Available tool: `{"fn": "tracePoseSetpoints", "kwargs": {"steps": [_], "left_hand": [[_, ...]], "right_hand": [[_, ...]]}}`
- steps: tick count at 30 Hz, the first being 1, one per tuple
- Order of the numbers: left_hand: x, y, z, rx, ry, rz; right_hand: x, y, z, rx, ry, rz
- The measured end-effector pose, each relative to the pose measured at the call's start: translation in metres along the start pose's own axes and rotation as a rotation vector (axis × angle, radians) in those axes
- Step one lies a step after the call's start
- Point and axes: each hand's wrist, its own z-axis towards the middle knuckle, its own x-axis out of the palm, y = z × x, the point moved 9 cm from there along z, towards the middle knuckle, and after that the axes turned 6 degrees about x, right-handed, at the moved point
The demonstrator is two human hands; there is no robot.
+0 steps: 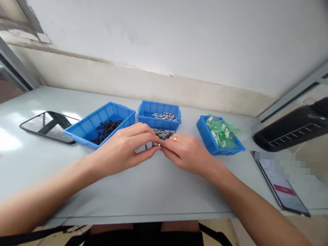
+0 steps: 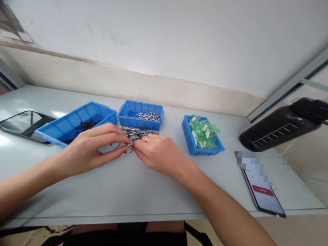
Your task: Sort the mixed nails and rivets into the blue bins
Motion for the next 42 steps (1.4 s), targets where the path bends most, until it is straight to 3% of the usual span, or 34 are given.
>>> {"fn": "tracePoseSetpoints", "kwargs": {"steps": [15,23,28,33,42], "left_hand": [[-0.009,0.003,0.002,-0.037,-0.091,0.077],[0.002,0.004,0.002,-0.041,0.004,0.007],[0.004,0.001,0.002,-0.013,0.043,-0.020],[0.002,0.006,0.002,-0.068,0.022,-0.015],[-0.007,0.008,0.002,-0.095,-0.055,0.073]], "right_hand": [[-0.032,-0.001,0.000,-0.028,-0.236,-0.023],[-0.040,0.018,-0.009,-0.167,-0.396,0.012],[-0.039,0.022,-0.012,-0.204,-0.422,0.019],[-0.037,0.013,-0.006,-0.109,-0.337,0.059],[-0.009,-0.007,0.003,0.117,-0.001,0.058]]}}
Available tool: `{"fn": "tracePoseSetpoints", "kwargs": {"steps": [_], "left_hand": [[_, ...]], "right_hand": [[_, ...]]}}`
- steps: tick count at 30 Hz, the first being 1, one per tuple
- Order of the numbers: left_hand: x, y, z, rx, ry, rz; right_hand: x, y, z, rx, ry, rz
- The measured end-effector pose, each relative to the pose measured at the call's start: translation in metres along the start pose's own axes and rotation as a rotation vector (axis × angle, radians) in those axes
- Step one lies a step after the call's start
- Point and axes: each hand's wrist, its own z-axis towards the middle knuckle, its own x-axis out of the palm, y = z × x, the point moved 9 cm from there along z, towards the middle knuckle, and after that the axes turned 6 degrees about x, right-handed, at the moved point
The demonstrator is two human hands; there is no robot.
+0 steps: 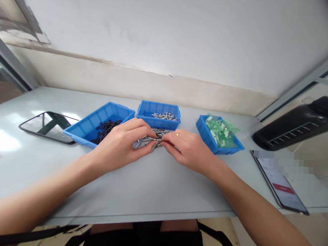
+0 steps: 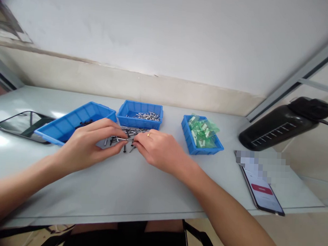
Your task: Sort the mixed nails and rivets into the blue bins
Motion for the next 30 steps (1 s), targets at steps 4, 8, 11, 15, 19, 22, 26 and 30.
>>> {"fn": "tracePoseSetpoints", "kwargs": {"steps": [4,8,11,15,19,22,26,30], "left_hand": [[0.006,-0.003,-0.001,0.051,0.053,-0.039],[0.009,-0.006,-0.002,0.079,0.078,-0.065],[0.009,-0.008,-0.003,0.085,0.078,-0.075],[0.011,-0.010,-0.003,0.087,0.092,-0.078],[0.012,-0.010,-0.003,0.075,0.103,-0.092],[0.014,-0.011,-0.003,0.090,0.120,-0.107],[0.013,-0.013,-0.004,0.110,0.109,-0.113],[0.009,-0.009,-0.003,0.060,0.064,-0.092]], "right_hand": [[0.022,-0.002,-0.001,0.037,0.195,-0.033],[0.025,0.000,-0.001,0.018,0.220,-0.030],[0.024,0.001,-0.001,0.006,0.209,-0.036],[0.026,0.002,-0.002,-0.002,0.216,-0.028],[0.029,0.003,-0.003,0.001,0.250,-0.007],[0.030,0.004,-0.003,-0.012,0.250,0.003],[0.025,0.003,-0.003,-0.035,0.168,-0.012],[0.019,0.000,-0.003,-0.049,0.095,-0.013]]}}
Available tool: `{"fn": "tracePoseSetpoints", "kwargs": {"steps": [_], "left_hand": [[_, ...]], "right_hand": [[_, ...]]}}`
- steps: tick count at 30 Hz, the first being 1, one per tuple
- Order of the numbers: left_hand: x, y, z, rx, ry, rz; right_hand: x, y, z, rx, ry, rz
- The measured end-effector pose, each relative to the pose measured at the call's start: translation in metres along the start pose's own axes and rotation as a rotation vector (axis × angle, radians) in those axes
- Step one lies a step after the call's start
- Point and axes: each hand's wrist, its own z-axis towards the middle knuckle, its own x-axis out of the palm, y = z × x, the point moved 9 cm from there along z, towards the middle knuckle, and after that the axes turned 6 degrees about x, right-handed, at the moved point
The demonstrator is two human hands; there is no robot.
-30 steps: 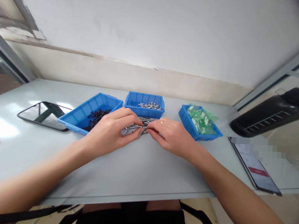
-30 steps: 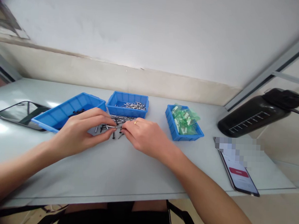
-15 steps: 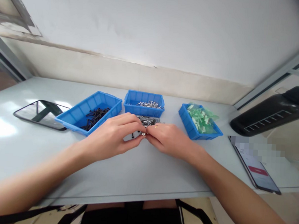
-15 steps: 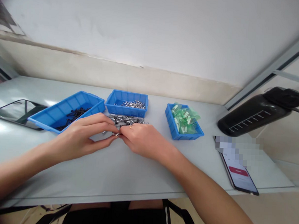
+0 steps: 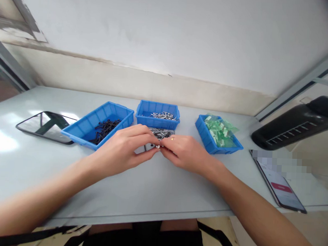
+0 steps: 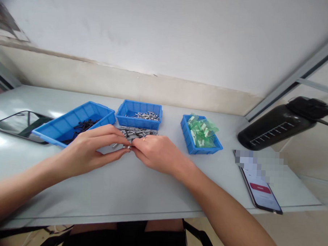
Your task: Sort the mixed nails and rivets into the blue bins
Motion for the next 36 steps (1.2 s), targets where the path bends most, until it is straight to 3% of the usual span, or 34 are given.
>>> {"fn": "tracePoseSetpoints", "kwargs": {"steps": [6,14,26,36], "left_hand": [[-0.006,0.009,0.000,-0.076,-0.044,0.059],[0.000,0.020,-0.002,-0.148,-0.008,0.011],[0.011,0.006,0.001,-0.070,0.098,-0.081],[0.003,0.006,0.001,-0.057,0.020,-0.055]], "right_hand": [[-0.022,-0.002,-0.001,-0.013,-0.148,0.002],[-0.044,0.012,-0.008,-0.138,-0.367,-0.020],[-0.039,0.031,-0.015,-0.264,-0.401,-0.056],[-0.048,0.024,-0.012,-0.162,-0.424,-0.003]]}}
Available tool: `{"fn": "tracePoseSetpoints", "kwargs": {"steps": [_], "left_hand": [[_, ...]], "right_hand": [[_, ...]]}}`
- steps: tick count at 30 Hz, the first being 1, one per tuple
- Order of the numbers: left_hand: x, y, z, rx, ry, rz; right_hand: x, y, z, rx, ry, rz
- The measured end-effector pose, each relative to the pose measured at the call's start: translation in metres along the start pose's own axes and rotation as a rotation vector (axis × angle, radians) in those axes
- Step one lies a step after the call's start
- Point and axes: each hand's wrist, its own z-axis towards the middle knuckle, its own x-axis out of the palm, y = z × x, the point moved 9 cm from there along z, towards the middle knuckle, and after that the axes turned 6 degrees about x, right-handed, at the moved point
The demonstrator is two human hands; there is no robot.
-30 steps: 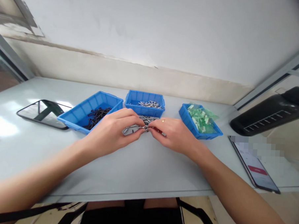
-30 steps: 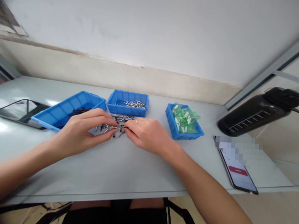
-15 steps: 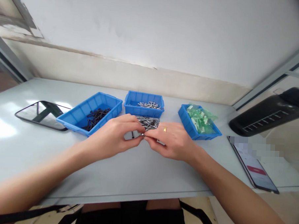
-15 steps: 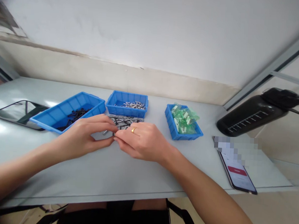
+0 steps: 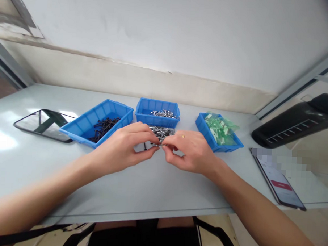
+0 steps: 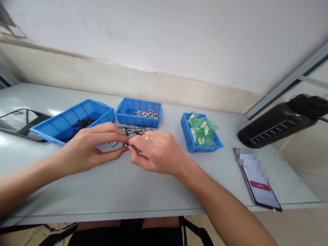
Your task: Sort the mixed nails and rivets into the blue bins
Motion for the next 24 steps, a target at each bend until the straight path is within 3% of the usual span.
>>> {"fn": "tracePoseSetpoints", "kwargs": {"steps": [7,12,17,24], "left_hand": [[-0.013,0.001,0.002,-0.028,-0.101,0.046],[-0.020,0.000,0.002,-0.015,-0.172,0.051],[-0.017,-0.008,0.000,0.059,-0.150,0.030],[-0.011,-0.012,0.000,0.080,-0.107,-0.007]], "right_hand": [[0.003,-0.017,-0.001,0.116,0.039,0.017],[0.020,-0.025,-0.004,0.164,0.190,-0.003],[0.039,-0.019,-0.008,0.133,0.336,-0.031],[0.046,-0.014,-0.012,0.103,0.364,-0.029]]}}
